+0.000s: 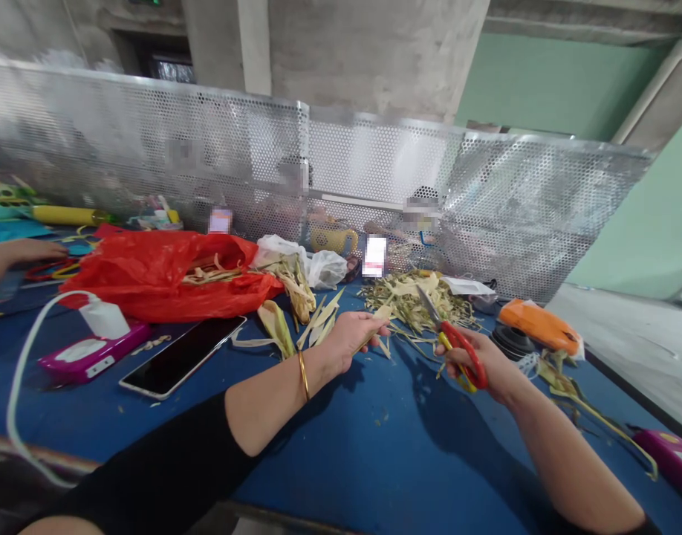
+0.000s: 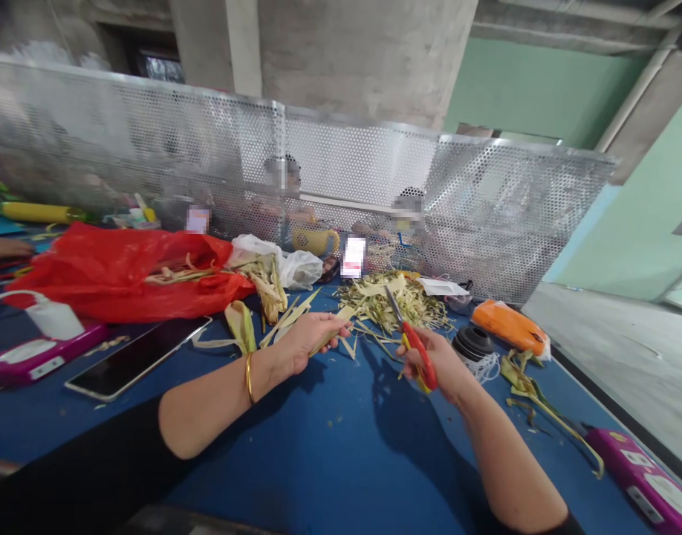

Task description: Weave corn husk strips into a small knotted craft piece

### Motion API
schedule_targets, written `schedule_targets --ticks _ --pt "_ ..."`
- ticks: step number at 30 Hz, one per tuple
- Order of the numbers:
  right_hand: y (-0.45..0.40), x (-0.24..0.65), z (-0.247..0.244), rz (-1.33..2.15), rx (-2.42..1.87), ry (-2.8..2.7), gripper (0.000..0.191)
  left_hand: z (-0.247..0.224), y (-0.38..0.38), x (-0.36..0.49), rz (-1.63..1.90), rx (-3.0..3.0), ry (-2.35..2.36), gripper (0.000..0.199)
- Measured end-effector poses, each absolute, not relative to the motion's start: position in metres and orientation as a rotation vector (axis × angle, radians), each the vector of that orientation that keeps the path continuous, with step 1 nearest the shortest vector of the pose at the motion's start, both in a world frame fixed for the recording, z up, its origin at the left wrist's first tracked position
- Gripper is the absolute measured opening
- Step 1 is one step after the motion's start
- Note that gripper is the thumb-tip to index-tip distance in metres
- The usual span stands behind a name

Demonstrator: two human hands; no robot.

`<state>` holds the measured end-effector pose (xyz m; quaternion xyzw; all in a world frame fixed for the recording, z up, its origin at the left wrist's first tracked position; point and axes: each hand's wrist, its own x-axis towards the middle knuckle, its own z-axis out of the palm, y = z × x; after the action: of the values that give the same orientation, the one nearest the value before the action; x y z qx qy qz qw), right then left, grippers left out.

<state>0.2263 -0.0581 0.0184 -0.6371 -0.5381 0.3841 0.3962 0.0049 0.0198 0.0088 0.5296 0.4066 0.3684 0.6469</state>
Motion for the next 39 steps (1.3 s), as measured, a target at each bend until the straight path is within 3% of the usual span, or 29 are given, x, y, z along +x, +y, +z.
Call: schedule_targets --ticks 3,11,20,31,35,39 --pt "-0.06 0.216 0.021 0.988 -1.43 -1.266 0.058 0.006 0.025 0.004 0.871 1.195 0.946 0.015" --pt "-0.064 0.198 0.022 0.816 -1.562 -1.569 0.061 0.006 0.029 0.004 0.937 1.216 1.0 0.02" --pt "-0.063 0.19 0.01 0.683 -1.633 -1.755 0.039 0.005 0.026 0.006 0.875 1.235 0.974 0.013" --pt "-0.061 0.188 0.007 0.79 -1.572 -1.665 0.038 0.007 0.029 0.001 0.838 1.29 0.892 0.017" --pt "-0.058 0.194 0.006 0.382 -1.854 -1.639 0.05 0.007 0.029 0.0 0.83 1.275 0.884 0.017" --pt "-0.057 0.198 0.009 -0.112 -2.369 -1.719 0.046 0.011 0.025 0.0 0.807 1.297 0.847 0.016"
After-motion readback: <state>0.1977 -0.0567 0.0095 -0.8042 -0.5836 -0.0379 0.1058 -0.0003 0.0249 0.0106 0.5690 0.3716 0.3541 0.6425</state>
